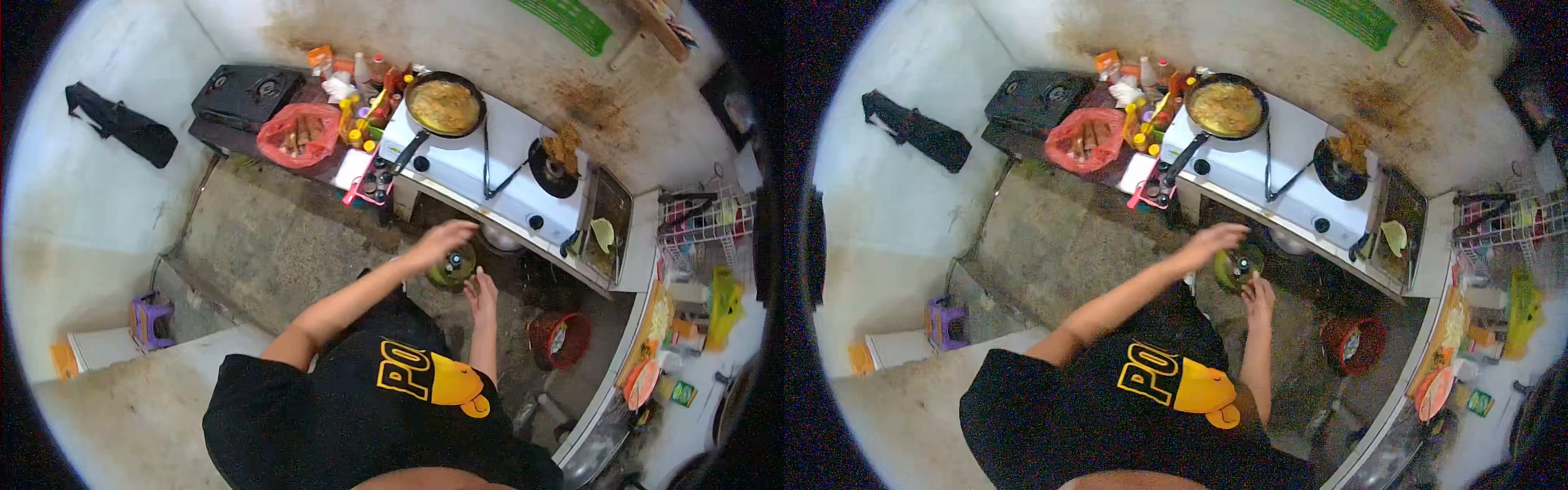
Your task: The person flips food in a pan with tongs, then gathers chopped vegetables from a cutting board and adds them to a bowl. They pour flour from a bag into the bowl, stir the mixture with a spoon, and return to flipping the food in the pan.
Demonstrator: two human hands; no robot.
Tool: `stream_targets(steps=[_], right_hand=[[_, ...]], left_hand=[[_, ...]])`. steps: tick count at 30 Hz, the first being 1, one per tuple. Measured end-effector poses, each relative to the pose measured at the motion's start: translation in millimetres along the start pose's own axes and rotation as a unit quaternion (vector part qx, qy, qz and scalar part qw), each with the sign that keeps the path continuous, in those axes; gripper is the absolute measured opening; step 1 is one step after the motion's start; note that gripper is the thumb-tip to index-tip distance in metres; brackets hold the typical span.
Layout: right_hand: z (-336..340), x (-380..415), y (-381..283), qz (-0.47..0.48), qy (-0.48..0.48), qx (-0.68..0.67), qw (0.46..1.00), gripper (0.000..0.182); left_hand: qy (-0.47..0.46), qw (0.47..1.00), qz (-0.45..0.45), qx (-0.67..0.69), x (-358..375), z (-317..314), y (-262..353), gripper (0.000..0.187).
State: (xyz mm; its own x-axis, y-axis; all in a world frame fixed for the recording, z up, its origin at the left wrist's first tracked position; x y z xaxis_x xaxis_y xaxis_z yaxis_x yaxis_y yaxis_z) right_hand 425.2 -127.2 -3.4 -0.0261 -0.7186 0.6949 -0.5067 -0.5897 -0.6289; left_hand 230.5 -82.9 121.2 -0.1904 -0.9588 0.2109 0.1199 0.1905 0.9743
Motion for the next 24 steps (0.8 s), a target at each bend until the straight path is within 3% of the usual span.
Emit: stream_targets(steps=[1,4,6,8,10,12,14,15,17,18,20,22,23,24], right_hand=[[-12.7,2.3,3.0,0.001,0.002,0.005,1.000,0.019],[-44.3,-6.7,-9.3,0.021,-0.041,0.034,0.998,0.019],[-67.2,-7.3,-25.3,0.053,-0.039,0.159,0.985,0.026],[-85.3,-21.0,-41.0,0.075,-0.035,0.182,0.980,0.028],[-87.7,-57.9,-52.2,0.068,0.042,0.193,0.978,0.030],[-92.5,-105.6,-63.0,0.118,0.009,0.155,0.981,0.032],[-107.1,-153.8,-91.3,0.272,0.078,0.332,0.900,0.049],[-123.3,-164.2,-100.1,0.272,0.087,0.333,0.899,0.049],[-159.3,-178.0,-123.9,0.278,0.232,0.483,0.797,0.086],[-172.0,-189.9,-129.9,0.280,0.236,0.483,0.795,0.086],[-187.3,-212.3,-134.5,0.236,0.268,0.544,0.759,0.114],[-201.3,-218.9,-137.9,0.199,0.305,0.554,0.748,0.113],[-203.9,-220.9,-138.7,0.181,0.324,0.567,0.735,0.112],[-204.3,-222.3,-137.8,0.161,0.343,0.577,0.723,0.111]], left_hand=[[0.050,0.998,-0.035,0.027,24.1,44.0,-13.0,0.043],[0.191,0.968,0.092,0.135,84.2,121.9,-58.1,0.040],[0.229,0.953,0.108,0.170,110.0,154.4,-72.9,0.044],[0.241,0.951,0.114,0.158,114.3,178.1,-82.6,0.047],[0.265,0.934,0.146,0.191,102.5,197.7,-108.9,0.046],[0.252,0.935,0.162,0.188,73.0,211.2,-126.0,0.046],[0.238,0.938,0.185,0.169,34.9,220.1,-133.3,0.046],[0.224,0.945,0.182,0.152,11.7,224.2,-134.6,0.045],[0.221,0.953,0.155,0.139,-36.1,227.3,-146.6,0.045],[0.226,0.958,0.128,0.122,-59.3,231.2,-149.9,0.044],[0.205,0.970,0.134,0.004,-100.5,237.6,-171.7,0.047],[0.088,0.982,0.164,-0.013,-124.6,231.1,-158.0,0.046],[0.086,0.982,0.166,-0.011,-128.6,229.3,-147.0,0.046],[0.038,0.978,0.196,0.057,-129.7,220.5,-138.0,0.042]])
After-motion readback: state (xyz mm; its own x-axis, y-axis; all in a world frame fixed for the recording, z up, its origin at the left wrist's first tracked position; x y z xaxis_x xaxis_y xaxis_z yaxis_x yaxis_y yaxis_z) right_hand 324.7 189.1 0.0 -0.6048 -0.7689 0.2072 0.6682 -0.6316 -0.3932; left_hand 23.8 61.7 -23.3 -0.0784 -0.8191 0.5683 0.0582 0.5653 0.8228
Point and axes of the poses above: each hand's wrist, its own x-axis away from the middle knuckle, its own z-axis out of the back of the hand, y = z × x, the point moved 6 cm from there along -x, towards the middle knuckle, and after that the axes turned 11 degrees about -x, right-handed, at the moved point
